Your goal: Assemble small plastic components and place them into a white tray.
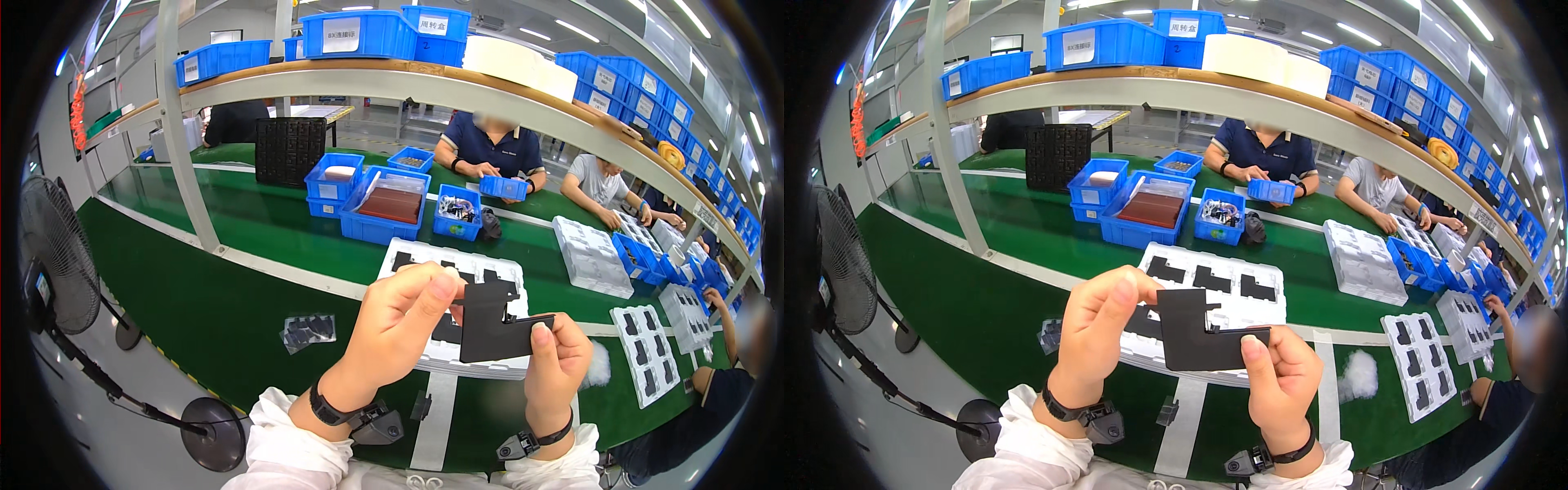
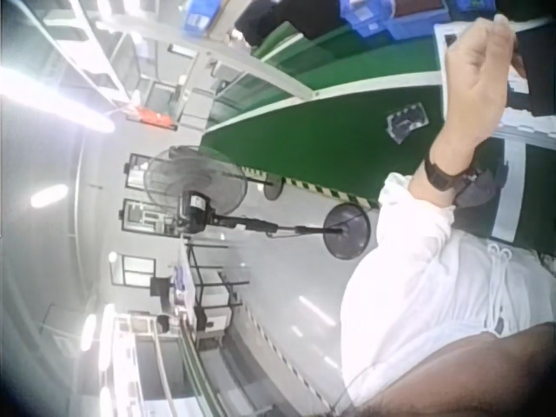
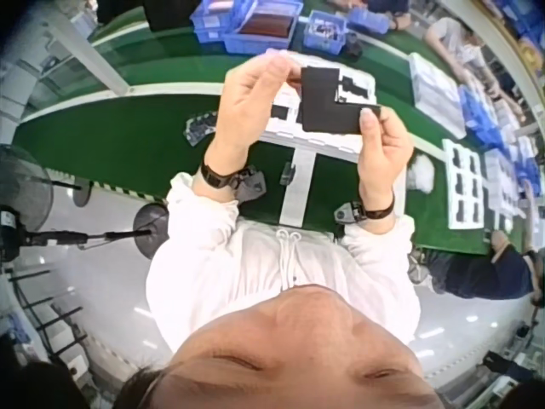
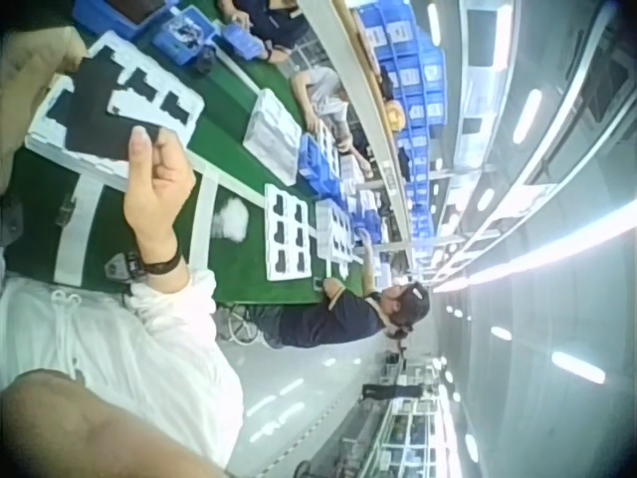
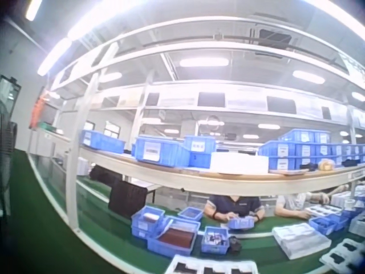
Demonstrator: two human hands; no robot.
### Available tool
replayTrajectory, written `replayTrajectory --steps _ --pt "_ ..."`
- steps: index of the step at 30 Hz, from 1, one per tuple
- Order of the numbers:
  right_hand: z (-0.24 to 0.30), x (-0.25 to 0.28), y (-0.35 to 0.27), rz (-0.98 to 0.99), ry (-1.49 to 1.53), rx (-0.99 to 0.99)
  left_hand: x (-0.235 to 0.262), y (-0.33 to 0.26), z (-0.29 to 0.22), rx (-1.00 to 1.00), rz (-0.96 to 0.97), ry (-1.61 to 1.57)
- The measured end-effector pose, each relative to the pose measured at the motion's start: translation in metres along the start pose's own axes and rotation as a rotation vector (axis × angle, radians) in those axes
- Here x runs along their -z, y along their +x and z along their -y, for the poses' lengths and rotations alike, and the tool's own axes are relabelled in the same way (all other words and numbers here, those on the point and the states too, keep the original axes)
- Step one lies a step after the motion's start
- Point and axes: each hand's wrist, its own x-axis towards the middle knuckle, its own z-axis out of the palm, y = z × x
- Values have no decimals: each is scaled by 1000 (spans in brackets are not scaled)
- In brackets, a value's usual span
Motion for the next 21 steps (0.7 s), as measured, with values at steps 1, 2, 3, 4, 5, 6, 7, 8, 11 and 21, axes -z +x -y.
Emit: replayTrajectory --steps 1,2,3,4,5,6,7,8,11,21 --pt "0 0 0 2 2 1 0 -1 0 -49 -4 56" --pt "0 0 -1 -6 7 1 0 -2 2 -48 -4 57" --pt "0 1 -1 -14 11 1 0 -4 4 -44 -22 76" --pt "0 1 -1 -15 12 0 -1 -5 5 -40 -39 95" --pt "0 1 -1 -18 8 8 -2 -5 4 -38 -38 96" --pt "0 2 -1 -21 5 15 -3 -5 3 -34 -58 91" --pt "-1 2 -1 -20 8 14 -3 -5 2 -30 -80 89" --pt "0 3 -1 -13 13 10 -2 -5 2 -30 -78 89" --pt "1 4 -2 0 -11 17 -2 -4 4 -150 -16 238" --pt "-1 -1 4 261 632 -582 4 13 28 -278 153 -95"
